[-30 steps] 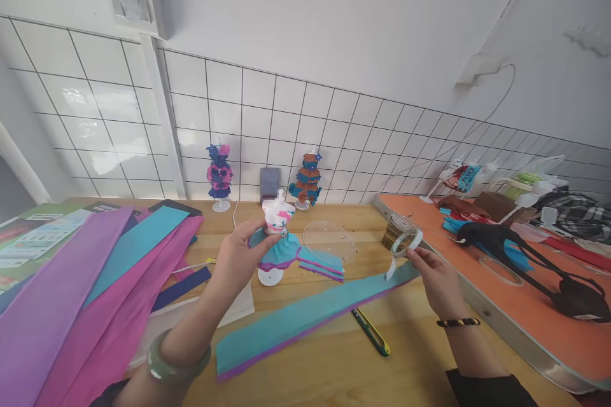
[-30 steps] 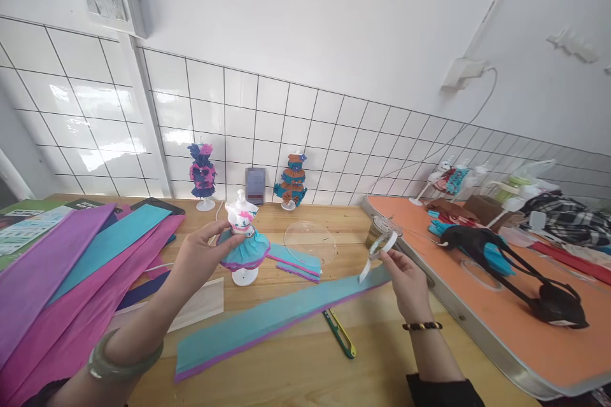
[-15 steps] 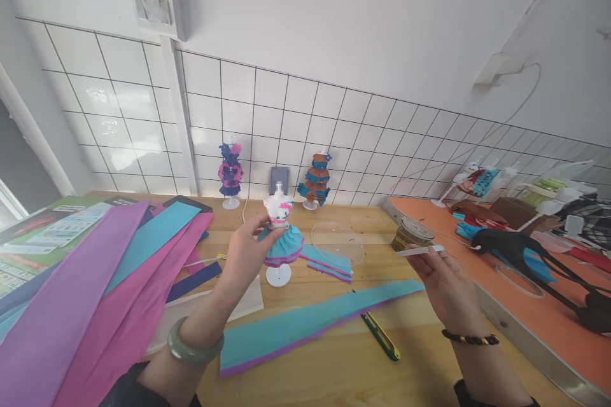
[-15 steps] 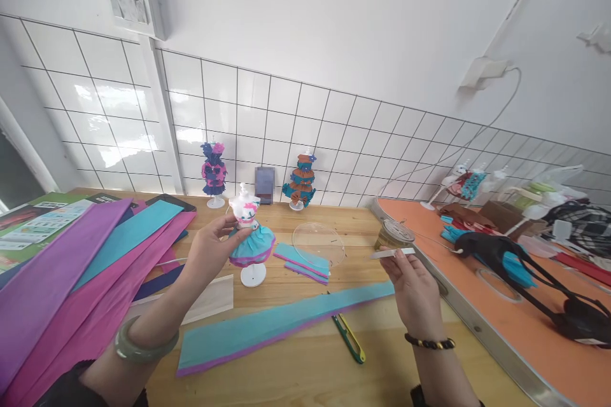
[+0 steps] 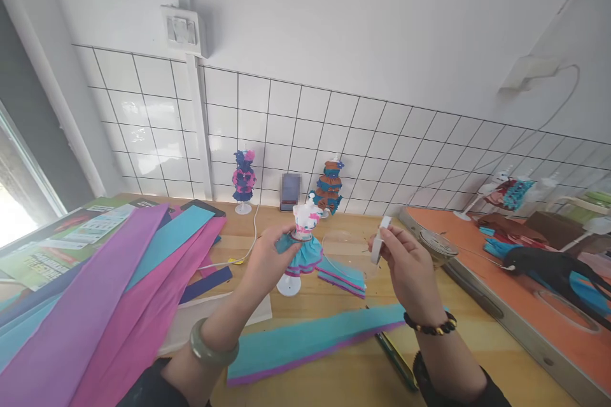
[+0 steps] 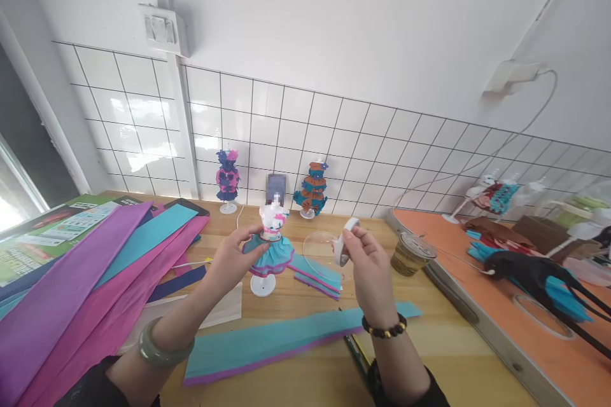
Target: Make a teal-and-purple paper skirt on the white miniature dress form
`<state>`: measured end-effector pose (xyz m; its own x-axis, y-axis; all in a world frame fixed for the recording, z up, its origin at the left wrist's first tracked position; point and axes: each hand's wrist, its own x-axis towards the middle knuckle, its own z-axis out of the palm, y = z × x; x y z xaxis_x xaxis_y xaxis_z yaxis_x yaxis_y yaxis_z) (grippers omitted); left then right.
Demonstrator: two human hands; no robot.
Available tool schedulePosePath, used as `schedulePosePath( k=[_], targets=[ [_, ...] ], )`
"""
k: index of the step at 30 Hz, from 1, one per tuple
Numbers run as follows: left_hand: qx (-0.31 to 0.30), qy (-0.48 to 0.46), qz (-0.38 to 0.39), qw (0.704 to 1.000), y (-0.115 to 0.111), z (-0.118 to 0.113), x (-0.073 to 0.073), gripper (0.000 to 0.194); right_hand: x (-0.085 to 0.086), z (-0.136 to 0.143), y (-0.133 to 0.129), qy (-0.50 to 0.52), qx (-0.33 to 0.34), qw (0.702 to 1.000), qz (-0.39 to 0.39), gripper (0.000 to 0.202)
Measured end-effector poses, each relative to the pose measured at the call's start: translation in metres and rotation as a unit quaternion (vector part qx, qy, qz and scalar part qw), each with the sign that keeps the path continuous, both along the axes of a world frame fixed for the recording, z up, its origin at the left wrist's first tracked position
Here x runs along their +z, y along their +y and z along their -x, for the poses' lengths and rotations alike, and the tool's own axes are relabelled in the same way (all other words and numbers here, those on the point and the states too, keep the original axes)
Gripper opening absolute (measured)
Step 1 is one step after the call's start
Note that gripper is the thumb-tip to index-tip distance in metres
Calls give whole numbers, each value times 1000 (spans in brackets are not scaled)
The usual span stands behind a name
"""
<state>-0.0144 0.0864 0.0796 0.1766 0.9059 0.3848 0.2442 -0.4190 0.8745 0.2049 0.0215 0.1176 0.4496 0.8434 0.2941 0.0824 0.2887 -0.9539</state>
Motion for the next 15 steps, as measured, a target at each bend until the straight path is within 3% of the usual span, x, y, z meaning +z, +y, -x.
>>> schedulePosePath(
  k=[3,6,10,15],
  targets=[
    [-1,3,-11,1000,1,1,2,27,10,26,9,-13,17,1000,12,27],
    [-16,-5,22,1000,0,2,6,34,12,41,15,-39,43,998,13,29],
    [-21,-29,43,998,-1,1,11,54,12,40,20,-95,54,994,17,31],
    [-36,-4,23,999,-1,3,17,54,13,33,17,-175,47,982,49,31]
  ],
)
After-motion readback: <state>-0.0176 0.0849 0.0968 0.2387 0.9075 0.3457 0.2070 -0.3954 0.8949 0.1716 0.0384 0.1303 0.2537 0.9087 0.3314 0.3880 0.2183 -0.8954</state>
